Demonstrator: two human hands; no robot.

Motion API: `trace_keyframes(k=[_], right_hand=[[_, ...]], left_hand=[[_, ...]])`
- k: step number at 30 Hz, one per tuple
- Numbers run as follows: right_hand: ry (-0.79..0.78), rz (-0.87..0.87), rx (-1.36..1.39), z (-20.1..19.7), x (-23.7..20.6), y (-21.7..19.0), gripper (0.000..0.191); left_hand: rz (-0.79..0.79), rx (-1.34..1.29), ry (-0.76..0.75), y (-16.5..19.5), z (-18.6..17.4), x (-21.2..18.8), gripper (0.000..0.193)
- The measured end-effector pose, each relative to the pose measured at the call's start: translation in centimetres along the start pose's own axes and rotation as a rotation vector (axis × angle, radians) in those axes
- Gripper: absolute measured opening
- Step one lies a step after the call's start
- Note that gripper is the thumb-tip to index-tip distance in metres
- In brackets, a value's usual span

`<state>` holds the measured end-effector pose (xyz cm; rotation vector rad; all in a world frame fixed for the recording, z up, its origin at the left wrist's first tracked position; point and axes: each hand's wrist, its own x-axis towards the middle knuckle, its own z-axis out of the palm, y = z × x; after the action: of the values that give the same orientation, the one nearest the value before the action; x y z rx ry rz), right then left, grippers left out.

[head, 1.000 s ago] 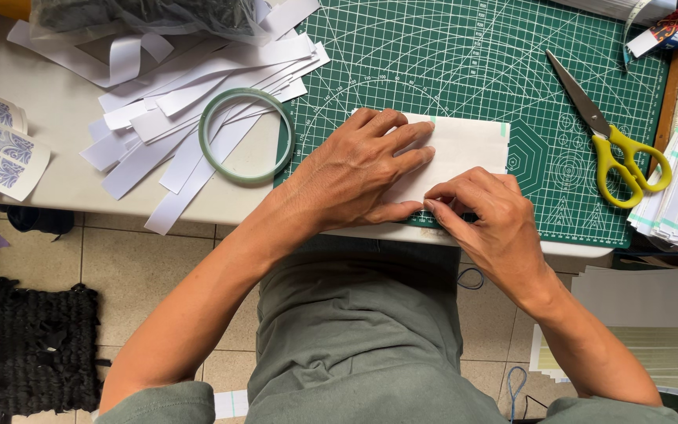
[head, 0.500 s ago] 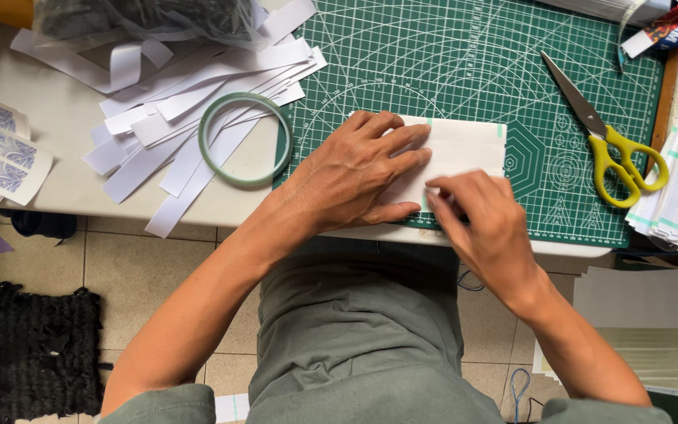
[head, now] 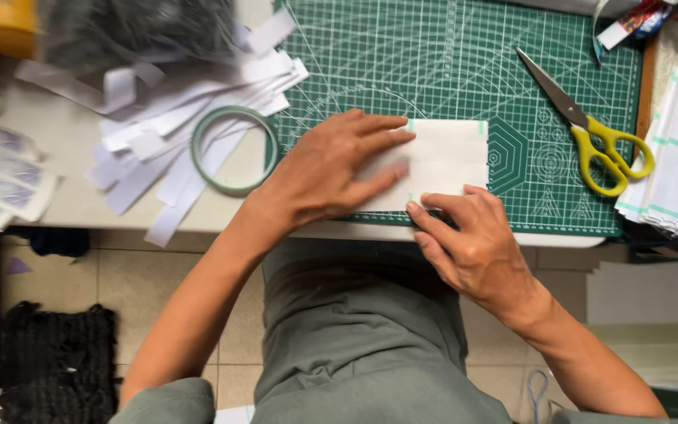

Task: The person aligns printed paper strips in rows on a white backing sheet on a cutting mat, then pulls green masking tape from a roll, lays tape strips across the rows to hold them, presses the tape down, and lifts the finished taped sheet.

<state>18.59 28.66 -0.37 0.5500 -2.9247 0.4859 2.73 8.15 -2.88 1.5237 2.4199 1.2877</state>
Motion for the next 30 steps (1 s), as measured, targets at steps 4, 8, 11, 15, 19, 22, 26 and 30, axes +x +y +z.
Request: trace_keyframes(k=[4,8,11,15,19,22,26,30], right_hand=[[0.002,0.073,0.087,0.0,0.5,0.1,0.029],[0.015,0.097,0.089,-0.2,0.3,0.2,0.032],[0.020,0.065,0.005,0.0,0.3,-0.2,0.029],[-0.037,0.115,-0.027,-0.4,1.0,-0.7,0.026],[-0.056,0.156,-0.009,-1.0,3.6,0.6,0.026],[-0.002,0.051,0.006,-0.5,7.0,2.0,0.026],[0.006,-0.087,0.118,0.9,11.6,3.2,0.029],[-0.018,-0.095,0.163,2.1,13.9,3.3,0.038]], left_hand=[[-0.214,-0.107,0.153,-0.2,-2.9,-1.7,0.030],[-0.180,0.227,0.273,-0.3,-3.5,-4.1,0.024],[-0.102,0.365,0.218,-0.4,-2.8,-5.3,0.027],[-0.028,0.429,0.158,-0.6,-1.9,-5.7,0.041],[-0.045,0.435,0.121,-0.8,-1.9,-5.8,0.047],[-0.045,0.442,0.100,-0.9,-2.0,-5.7,0.047],[-0.059,0.450,0.078,-0.9,-2.0,-5.6,0.044],[-0.062,0.431,0.082,-0.9,-2.0,-5.7,0.044]])
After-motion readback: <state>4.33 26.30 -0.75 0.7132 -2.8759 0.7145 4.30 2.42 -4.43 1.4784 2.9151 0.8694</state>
